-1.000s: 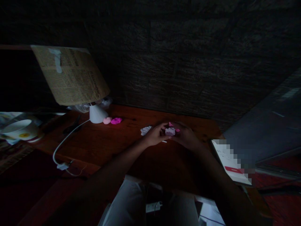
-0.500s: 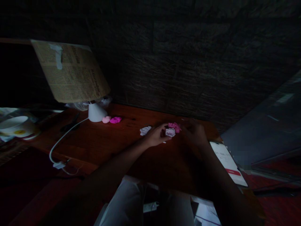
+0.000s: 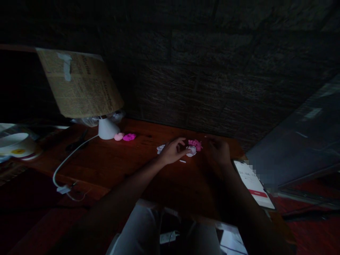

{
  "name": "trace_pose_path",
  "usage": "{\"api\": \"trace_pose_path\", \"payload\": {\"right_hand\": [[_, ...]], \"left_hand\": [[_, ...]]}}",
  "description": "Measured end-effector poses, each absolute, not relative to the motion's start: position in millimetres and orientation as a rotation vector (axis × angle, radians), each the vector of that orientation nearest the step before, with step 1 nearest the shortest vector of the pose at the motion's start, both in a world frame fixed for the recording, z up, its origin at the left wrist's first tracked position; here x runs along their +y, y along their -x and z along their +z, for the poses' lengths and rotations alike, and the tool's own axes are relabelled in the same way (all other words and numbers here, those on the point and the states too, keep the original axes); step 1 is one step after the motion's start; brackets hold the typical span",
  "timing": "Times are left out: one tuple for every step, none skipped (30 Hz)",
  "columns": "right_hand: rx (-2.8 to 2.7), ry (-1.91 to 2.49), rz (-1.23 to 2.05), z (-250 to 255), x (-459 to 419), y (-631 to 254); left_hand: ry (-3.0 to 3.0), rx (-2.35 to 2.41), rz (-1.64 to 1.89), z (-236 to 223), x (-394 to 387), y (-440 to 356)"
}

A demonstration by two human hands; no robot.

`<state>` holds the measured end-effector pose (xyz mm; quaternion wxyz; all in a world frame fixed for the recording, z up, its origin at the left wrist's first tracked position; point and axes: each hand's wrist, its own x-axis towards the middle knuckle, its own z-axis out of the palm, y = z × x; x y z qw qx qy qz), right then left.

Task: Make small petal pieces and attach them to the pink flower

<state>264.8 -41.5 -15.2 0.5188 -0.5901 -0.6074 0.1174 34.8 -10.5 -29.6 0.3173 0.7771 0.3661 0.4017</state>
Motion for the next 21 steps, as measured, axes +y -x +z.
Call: {"api": "trace_pose_path", "payload": {"right_hand": [[-1.456, 1.402, 0.310, -15, -42, -263], [-1.452, 1.387, 0.355, -15, -43, -261], [-1.448, 1.377, 0.386, -16, -43, -259], [-1.444, 1.372, 0.404, -17, -43, -257], [-1.437, 1.370, 0.419, -18, -42, -256], [-1.429, 1.373, 0.426, -20, -42, -256], [-1.420, 1.379, 0.430, -21, -41, -256], [-1.408, 1.388, 0.432, -23, -41, -258], [-1.395, 1.400, 0.432, -24, -40, -259], [-1.381, 1.414, 0.428, -26, -38, -262], [-1.367, 1.430, 0.421, -28, -37, -264], [-1.352, 1.446, 0.413, -29, -35, -267], [-1.337, 1.461, 0.405, -31, -33, -269], [-1.324, 1.475, 0.401, -33, -31, -272], [-1.311, 1.485, 0.402, -34, -29, -274], [-1.303, 1.494, 0.410, -36, -27, -276], [-1.300, 1.497, 0.425, -37, -26, -277], [-1.305, 1.496, 0.445, -39, -24, -278], [-1.320, 1.489, 0.472, -40, -23, -278], [-1.344, 1.477, 0.503, -41, -22, -278], [-1.376, 1.462, 0.540, -42, -21, -277]], "left_hand": [[-2.037, 0.972, 1.095, -27, -10, -32], [-2.037, 0.975, 1.115, -24, -9, -29], [-2.047, 0.970, 1.111, -21, -8, -25], [-2.067, 0.956, 1.079, -19, -7, -22], [-2.084, 0.947, 1.050, -17, -6, -19], [-2.093, 0.948, 1.037, -17, -5, -16], [-2.092, 0.957, 1.039, -17, -4, -15], [-2.087, 0.967, 1.045, -18, -3, -14], [-2.076, 0.974, 1.056, -19, -3, -15], [-2.060, 0.975, 1.066, -22, -2, -16], [-2.038, 0.972, 1.071, -24, -1, -18], [-2.007, 0.965, 1.075, -27, 1, -21], [-1.967, 0.955, 1.067, -29, 5, -24], [-1.914, 0.959, 1.058, -31, 9, -27], [-1.851, 0.984, 1.057, -31, 14, -31], [-1.798, 0.995, 1.037, -31, 21, -36], [-1.741, 0.990, 1.004, -30, 27, -40], [-1.665, 0.981, 0.942, -29, 34, -45], [-1.589, 0.974, 0.868, -27, 40, -50], [-1.573, 0.962, 0.821, -26, 46, -55], [-1.566, 0.955, 0.793, -25, 51, -60]]}}
